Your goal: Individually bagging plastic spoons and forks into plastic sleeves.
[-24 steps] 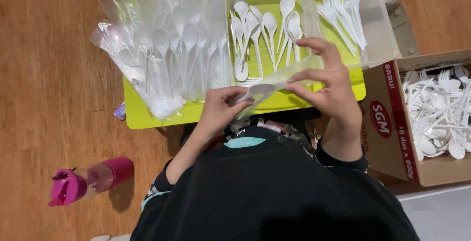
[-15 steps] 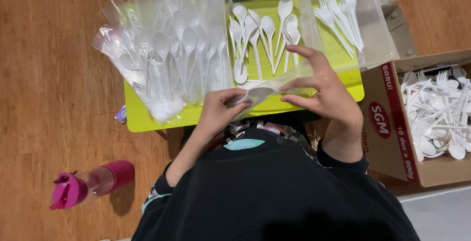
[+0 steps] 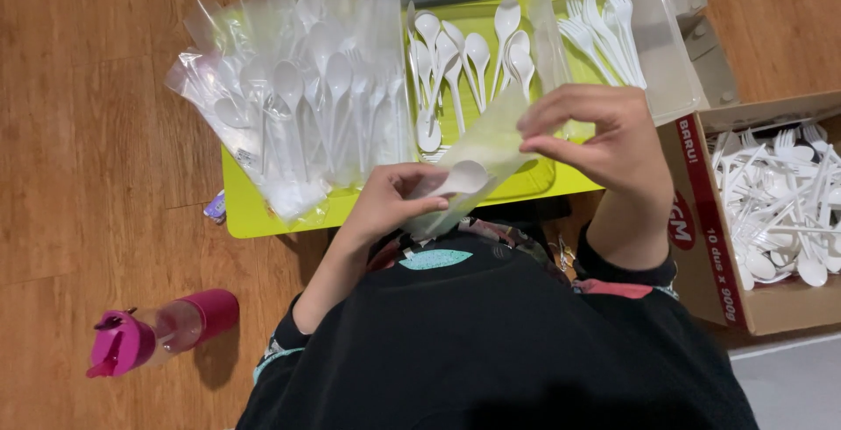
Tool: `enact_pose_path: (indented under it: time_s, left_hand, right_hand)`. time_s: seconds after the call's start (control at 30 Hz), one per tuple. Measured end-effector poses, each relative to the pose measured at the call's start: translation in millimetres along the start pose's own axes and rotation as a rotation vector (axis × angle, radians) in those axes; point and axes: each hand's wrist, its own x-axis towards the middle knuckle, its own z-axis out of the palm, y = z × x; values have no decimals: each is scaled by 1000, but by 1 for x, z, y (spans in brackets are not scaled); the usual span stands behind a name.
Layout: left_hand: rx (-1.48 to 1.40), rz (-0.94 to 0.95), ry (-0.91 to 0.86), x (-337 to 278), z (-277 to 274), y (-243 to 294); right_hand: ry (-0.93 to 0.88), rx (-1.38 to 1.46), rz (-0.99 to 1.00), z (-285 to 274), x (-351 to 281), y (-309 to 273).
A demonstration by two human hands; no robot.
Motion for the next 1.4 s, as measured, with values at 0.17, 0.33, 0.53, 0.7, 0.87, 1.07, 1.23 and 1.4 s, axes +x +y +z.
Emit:
enact_pose_path:
  time_s: [0.17,0.33,0.53,0.7,0.87,1.07,1.23,1.4]
  left_hand:
    - [-104,-41,-24,-6,-1,5]
    - [-46,-91,-60,-7,-11,-4]
    - [-37,-40,60,-16,-18,-7]
    - [5,61,310,-10,-43,-27]
    - [-105,83,417,-1,-73,-19]
    - [198,127,685,38,-112,7]
    - [936,69,930,65,-112,-25]
    - [1250,187,1057,67,-110,-37]
  right_hand:
    - [43,30,-48,6,28,1]
    - [81,26,-66,14,38,-5]
    - [239,192,-138,22,41,6]
    - [332,205,-228,35,27,26]
    - [387,177,-46,47,7,40]
    - [430,127,8,45,-6,52]
    - [458,68,-18,43,-10,54]
    - [455,22,-29,44,-16,55]
